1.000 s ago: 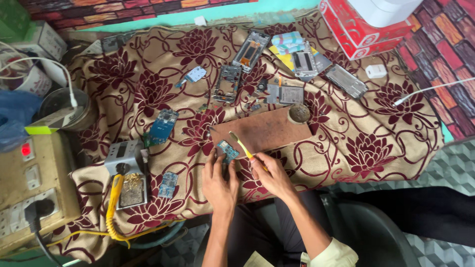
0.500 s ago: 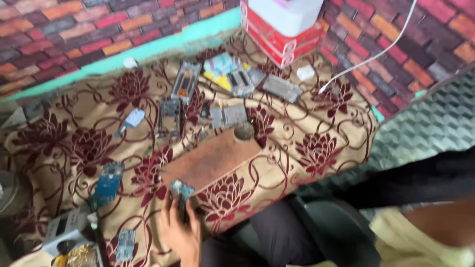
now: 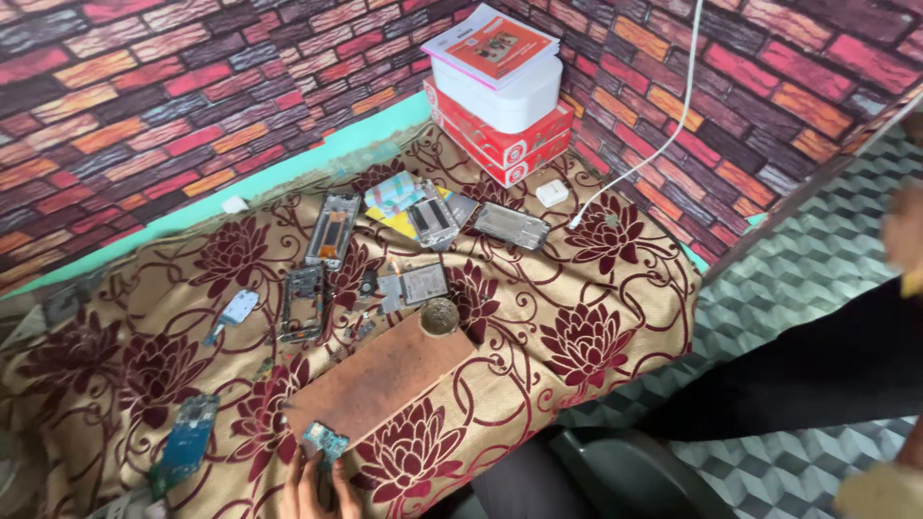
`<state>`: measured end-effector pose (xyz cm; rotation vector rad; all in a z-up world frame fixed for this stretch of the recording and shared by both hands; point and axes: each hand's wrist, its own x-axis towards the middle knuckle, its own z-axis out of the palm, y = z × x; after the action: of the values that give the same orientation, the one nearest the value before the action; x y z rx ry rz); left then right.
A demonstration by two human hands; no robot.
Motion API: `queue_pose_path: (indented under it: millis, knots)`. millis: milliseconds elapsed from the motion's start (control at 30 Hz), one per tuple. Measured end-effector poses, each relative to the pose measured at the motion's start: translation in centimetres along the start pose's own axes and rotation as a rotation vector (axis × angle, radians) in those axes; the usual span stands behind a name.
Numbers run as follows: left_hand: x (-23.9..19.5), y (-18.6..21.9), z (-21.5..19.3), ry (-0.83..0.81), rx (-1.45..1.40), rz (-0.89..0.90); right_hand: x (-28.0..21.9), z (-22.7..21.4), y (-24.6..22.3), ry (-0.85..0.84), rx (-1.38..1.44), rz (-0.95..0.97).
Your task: The person uses a toothbrush to scrub a small blue circuit board held in the left hand. The person repeatedly brushes the surface of the board over a wooden block on a cluttered table.
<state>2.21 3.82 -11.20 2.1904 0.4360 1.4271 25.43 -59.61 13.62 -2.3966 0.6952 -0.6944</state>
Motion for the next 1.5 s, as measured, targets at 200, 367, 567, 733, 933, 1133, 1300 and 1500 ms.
queue_pose_path:
  millis: [200, 367, 567, 733, 933, 1133, 1300, 1500]
  knots:
    - [1.5, 5.1, -3.5, -0.216, 0.146, -0.175, -6.3, 10.5, -14.3, -0.374, 0.121, -0.360]
    - [2.8, 6.5, -4.7, -0.267, 0.159, -0.131, -13.8, 14.4, -23.1, -0.687, 0.142, -0.573]
    - [2.9, 7.0, -4.0, -0.259, 0.107, -0.199, -15.2, 16.7, -26.3, -0.764, 0.100, -0.677]
    - [2.4, 5.8, -5.1, -0.273, 0.189, -0.203, -15.0, 17.6, -22.8, -0.743, 0.151, -0.613]
    - [2.5, 5.6, -4.3, -0.270, 0.115, -0.193, -3.7, 10.3, -8.6, -0.505, 0.000, -0.361]
    - [3.0, 6.9, -4.4, -0.266, 0.105, -0.195, -0.4, 1.4, 7.0, -0.330, -0.147, -0.042]
    - [2.4, 7.1, -4.3, -0.239, 0.165, -0.223, -1.2, -0.9, 12.4, -0.300, -0.211, 0.100]
    - [3.0, 7.4, -4.4, -0.248, 0.160, -0.333, -5.5, 2.2, 6.8, -0.298, -0.153, 0.045]
